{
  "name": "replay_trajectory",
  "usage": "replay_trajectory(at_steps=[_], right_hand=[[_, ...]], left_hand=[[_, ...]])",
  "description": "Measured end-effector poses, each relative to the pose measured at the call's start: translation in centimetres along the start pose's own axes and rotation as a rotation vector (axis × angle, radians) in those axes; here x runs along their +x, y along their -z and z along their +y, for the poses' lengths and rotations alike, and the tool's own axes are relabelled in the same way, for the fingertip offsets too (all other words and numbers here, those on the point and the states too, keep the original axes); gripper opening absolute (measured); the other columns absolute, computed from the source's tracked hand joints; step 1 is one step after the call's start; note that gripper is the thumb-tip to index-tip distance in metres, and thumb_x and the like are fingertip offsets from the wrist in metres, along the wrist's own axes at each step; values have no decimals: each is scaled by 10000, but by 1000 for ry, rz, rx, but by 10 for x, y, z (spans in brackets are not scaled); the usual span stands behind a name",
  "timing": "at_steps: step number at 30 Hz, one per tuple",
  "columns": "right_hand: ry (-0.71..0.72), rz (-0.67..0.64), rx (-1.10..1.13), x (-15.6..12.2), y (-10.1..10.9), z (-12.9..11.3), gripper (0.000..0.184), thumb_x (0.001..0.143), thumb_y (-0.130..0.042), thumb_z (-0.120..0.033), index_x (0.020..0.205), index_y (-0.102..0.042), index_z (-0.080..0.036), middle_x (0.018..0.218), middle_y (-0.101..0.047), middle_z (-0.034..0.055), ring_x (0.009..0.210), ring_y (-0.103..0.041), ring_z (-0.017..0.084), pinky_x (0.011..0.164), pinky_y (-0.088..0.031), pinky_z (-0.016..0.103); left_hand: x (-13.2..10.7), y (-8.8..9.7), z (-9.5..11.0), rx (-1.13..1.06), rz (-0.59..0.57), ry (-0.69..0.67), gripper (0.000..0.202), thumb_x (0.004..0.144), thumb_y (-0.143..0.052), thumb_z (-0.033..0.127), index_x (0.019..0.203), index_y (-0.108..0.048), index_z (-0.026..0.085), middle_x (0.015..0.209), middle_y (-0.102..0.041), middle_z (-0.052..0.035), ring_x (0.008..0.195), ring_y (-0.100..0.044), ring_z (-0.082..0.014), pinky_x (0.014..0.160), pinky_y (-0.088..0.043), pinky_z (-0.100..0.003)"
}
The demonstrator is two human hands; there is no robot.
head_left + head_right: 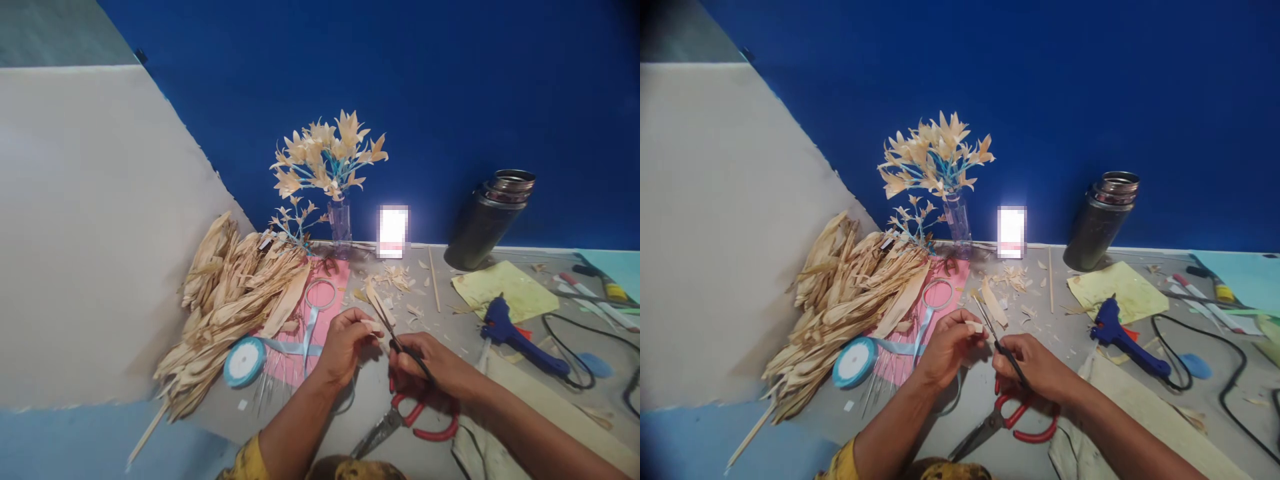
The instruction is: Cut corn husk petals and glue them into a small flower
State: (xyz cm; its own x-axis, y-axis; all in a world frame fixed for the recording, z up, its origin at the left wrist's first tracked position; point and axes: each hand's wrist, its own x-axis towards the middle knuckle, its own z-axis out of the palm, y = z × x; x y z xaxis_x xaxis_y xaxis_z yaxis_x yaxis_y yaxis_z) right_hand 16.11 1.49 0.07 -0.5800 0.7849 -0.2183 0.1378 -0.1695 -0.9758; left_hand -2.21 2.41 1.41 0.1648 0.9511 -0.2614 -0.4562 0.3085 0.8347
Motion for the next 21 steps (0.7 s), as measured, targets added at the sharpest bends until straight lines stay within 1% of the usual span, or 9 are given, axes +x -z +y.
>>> replay_trajectory(at_steps=[2,5,10,13,17,21], right_hand=[[-23,-52,-16,-1,0,4,607,741,-663,-759,688,-601,-157,603,-631,34,513,-520,129,485,-366,231],[-58,-99,-55,-2,1,8,593,764,-648,-746,679,-596,-161,572,-623,29,489,-517,126,459,-351,220],[-48,-96,-97,-2,2,8,586,766,-646,-737,613,-539,-182,514,-570,7,485,-504,122,444,-309,209],[-56,-98,-98,-2,2,5,582,755,-653,-735,603,-537,-185,500,-559,-1,458,-474,112,442,-293,215],[-82,-99,-149,-2,3,2,535,770,-683,-666,597,-531,-183,481,-544,-18,452,-401,90,457,-245,223],[-108,-106,-153,-3,3,-2,518,781,-663,-654,595,-527,-190,475,-537,-18,463,-386,96,471,-252,234]], left_hand=[[0,1,3,5,16,-25,116,611,-733,191,638,-627,153,642,-676,-38,633,-643,-152,600,-477,-248],[0,2,5,29,33,-34,115,597,-718,191,616,-608,161,618,-679,-35,570,-620,-140,588,-483,-257],[0,2,5,85,64,-48,106,581,-700,190,602,-599,165,589,-669,-27,553,-623,-144,585,-482,-259],[-1,1,5,119,77,-60,96,582,-695,190,595,-603,162,587,-667,-30,561,-626,-147,594,-482,-261],[-1,2,6,128,75,-73,82,585,-691,185,592,-614,158,593,-668,-33,566,-616,-141,606,-485,-263],[-1,4,8,130,53,-56,92,585,-705,184,591,-618,154,602,-671,-34,570,-619,-139,613,-494,-265]])
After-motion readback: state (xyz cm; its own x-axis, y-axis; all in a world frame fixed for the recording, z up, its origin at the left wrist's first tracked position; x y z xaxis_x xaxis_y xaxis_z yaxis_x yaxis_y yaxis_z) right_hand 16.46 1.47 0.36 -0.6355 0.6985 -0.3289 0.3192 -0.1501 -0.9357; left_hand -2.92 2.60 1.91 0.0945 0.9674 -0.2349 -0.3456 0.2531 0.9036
